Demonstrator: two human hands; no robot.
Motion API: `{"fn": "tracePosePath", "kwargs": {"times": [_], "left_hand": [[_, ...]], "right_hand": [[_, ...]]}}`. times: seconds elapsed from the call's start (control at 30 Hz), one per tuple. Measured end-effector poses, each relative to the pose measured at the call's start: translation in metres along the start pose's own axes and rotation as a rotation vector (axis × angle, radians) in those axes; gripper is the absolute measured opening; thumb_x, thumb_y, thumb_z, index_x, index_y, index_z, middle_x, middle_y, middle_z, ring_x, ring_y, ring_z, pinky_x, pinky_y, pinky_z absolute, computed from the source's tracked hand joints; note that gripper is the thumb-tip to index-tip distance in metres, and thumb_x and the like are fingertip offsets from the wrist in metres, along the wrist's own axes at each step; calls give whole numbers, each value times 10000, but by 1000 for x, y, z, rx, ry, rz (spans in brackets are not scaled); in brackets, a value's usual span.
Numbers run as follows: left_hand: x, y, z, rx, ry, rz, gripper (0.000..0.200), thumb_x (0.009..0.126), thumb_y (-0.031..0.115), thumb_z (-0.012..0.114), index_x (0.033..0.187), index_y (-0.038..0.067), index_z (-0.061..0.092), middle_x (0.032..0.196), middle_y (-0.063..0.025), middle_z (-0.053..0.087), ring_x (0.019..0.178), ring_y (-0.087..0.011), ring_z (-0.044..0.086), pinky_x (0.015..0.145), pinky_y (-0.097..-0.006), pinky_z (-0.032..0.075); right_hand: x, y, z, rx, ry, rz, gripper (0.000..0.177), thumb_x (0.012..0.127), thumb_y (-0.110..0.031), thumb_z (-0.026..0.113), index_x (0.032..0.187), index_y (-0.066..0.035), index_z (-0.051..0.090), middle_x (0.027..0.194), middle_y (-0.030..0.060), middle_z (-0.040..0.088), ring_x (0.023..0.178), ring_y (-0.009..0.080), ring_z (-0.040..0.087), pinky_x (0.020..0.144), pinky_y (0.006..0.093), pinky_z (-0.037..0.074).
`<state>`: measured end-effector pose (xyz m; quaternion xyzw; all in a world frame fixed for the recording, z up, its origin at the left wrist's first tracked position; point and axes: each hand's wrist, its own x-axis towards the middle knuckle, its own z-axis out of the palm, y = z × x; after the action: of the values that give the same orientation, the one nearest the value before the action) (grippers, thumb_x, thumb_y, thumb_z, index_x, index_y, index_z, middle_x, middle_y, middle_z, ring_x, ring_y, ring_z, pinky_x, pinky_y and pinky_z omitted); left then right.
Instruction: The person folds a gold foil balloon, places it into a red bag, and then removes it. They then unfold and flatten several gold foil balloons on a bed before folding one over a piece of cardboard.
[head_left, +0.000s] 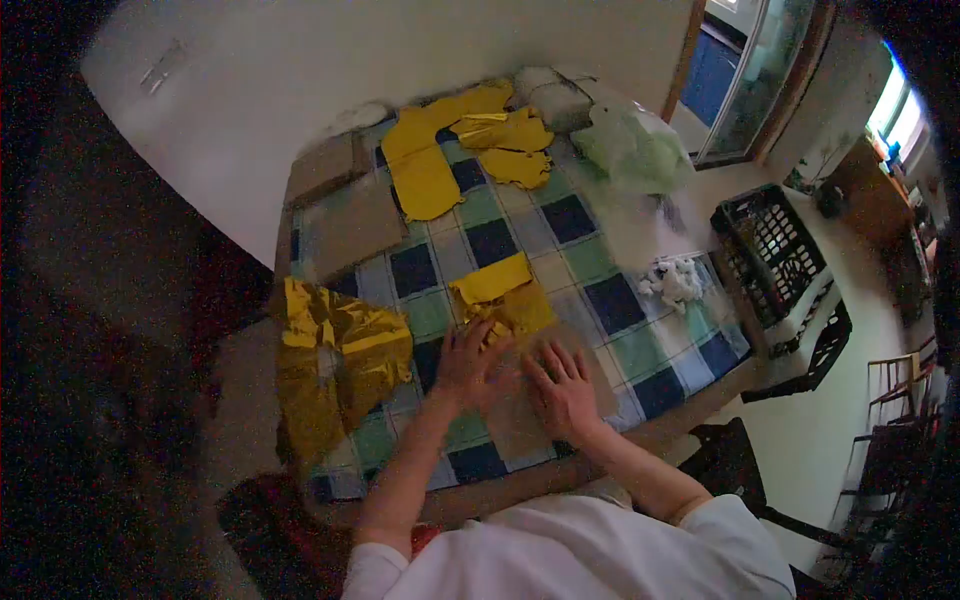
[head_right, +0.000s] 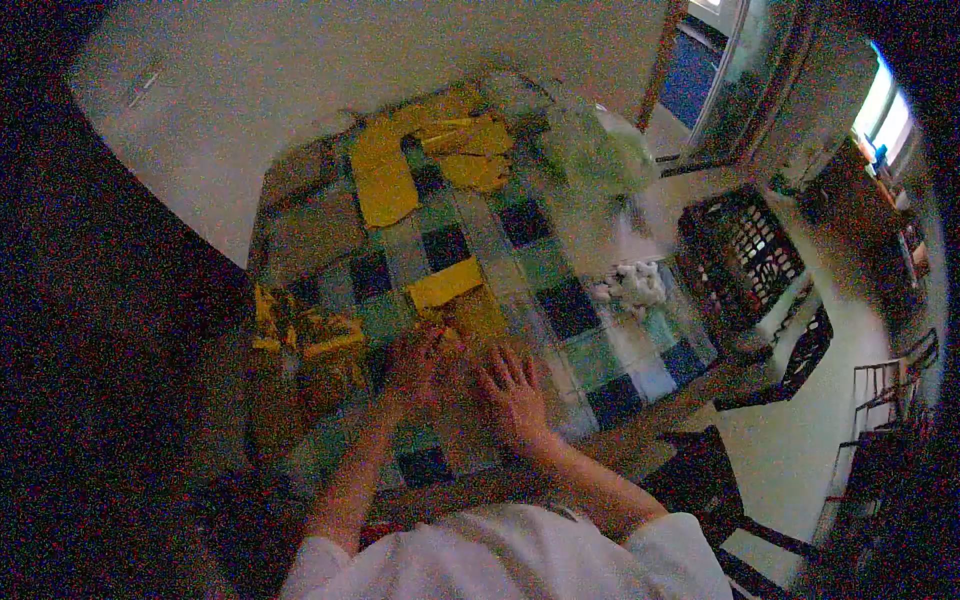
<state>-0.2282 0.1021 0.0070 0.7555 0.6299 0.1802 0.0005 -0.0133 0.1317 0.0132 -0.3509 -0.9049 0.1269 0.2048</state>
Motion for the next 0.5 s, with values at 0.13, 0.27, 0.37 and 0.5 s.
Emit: {"fn": "tracePosePath", "kwargs": {"times": [0.13,0.27,0.37,0.5], "left_hand": [[15,-16,4,-262,279,64,553,834,510,592,1222,118,555,1233,-159,531,1167,-363,481,991,-510,360],[61,-64,1,-145,259,-150,427,870,385,590,1146,60,588,1102,-157,607,1033,-340,557,884,-431,451],[92,-111,34,2,102,-346,383,881,351,580,1114,48,615,1098,-157,623,1015,-320,580,861,-425,472],[125,-98,-2,-287,-226,-567,474,833,424,640,1126,51,626,1138,-149,622,1009,-292,602,879,-426,480]], "right_hand": [[2,3,5,-32,5,-4,492,862,-217,551,1345,-159,478,1418,156,404,1352,334,327,1110,534,188],[1,16,19,-65,-37,-7,541,869,-302,531,1385,-175,428,1465,153,344,1382,334,267,1125,550,139],[1,18,22,-84,-85,1,581,876,-337,513,1418,-175,380,1501,152,285,1405,334,214,1136,559,92],[-9,29,34,-229,-114,-48,612,879,-328,510,1440,-157,338,1519,153,246,1416,340,183,1137,566,67]]}}
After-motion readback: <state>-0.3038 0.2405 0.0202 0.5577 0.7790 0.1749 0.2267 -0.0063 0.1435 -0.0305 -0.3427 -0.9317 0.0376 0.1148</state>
